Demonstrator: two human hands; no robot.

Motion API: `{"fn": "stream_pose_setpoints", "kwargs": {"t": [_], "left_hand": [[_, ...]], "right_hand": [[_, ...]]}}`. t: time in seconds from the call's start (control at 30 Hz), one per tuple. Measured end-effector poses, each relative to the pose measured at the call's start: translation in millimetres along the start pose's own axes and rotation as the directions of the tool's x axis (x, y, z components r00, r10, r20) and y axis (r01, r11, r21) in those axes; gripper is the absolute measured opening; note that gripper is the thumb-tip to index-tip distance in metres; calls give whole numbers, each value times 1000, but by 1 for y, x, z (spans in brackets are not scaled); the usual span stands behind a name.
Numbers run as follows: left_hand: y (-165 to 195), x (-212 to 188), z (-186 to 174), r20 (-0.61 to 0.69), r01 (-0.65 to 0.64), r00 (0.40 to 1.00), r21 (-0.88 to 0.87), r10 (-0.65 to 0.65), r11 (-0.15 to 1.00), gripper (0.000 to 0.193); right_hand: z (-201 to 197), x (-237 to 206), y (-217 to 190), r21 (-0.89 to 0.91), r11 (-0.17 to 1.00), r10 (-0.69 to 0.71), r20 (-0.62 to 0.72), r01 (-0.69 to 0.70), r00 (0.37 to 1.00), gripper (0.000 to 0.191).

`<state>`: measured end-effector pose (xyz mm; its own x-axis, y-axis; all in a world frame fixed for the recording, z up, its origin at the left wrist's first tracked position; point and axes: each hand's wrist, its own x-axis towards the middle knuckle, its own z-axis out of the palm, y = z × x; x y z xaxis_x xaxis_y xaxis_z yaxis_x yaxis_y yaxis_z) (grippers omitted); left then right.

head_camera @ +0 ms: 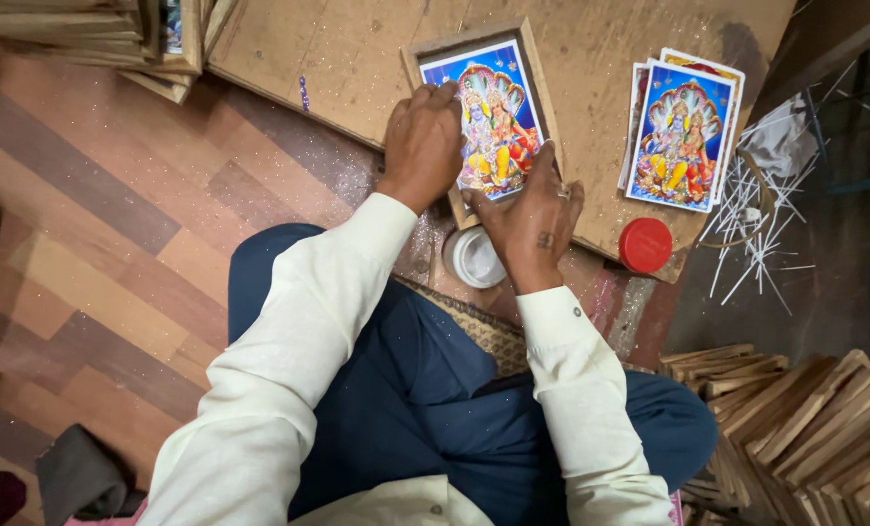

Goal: The person assembles small wooden picture frames by applying adhesive to the back of printed images, placing them into frames, and pressing them into place. The person handles frames, printed images, and adhesive repeatedly.

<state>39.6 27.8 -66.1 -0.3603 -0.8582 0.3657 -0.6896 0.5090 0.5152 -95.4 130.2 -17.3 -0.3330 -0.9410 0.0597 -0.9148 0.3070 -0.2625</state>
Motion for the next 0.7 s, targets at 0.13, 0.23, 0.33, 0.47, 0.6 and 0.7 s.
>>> {"fn": "stream_pose_setpoints", "kwargs": {"t": [0.13,0.23,0.33,0.47,0.6,0.7], "left_hand": [[10,0,-9,30,29,999,119,-33,992,50],[18,3,-11,38,24,999,291,-37,956,58],[20,2,-8,66,32,996,356,-59,934,57],[19,0,4,218,-47,973,508,-75,860,44],[32,15,24,180,-107,982,256,61,961,64],[43,37,36,215,-11,977,122,-16,992,74]], "right_hand": [[-4,3,0,-15,998,-60,-2,60,998,121],[-5,3,1,-32,997,-74,-3,74,997,123],[-6,4,1,-44,995,-95,-34,94,995,125],[-10,6,1,-64,998,-25,69,30,997,120],[-15,6,2,-95,992,-75,25,78,997,108],[-16,4,5,-99,989,-111,-53,105,992,113]]}}
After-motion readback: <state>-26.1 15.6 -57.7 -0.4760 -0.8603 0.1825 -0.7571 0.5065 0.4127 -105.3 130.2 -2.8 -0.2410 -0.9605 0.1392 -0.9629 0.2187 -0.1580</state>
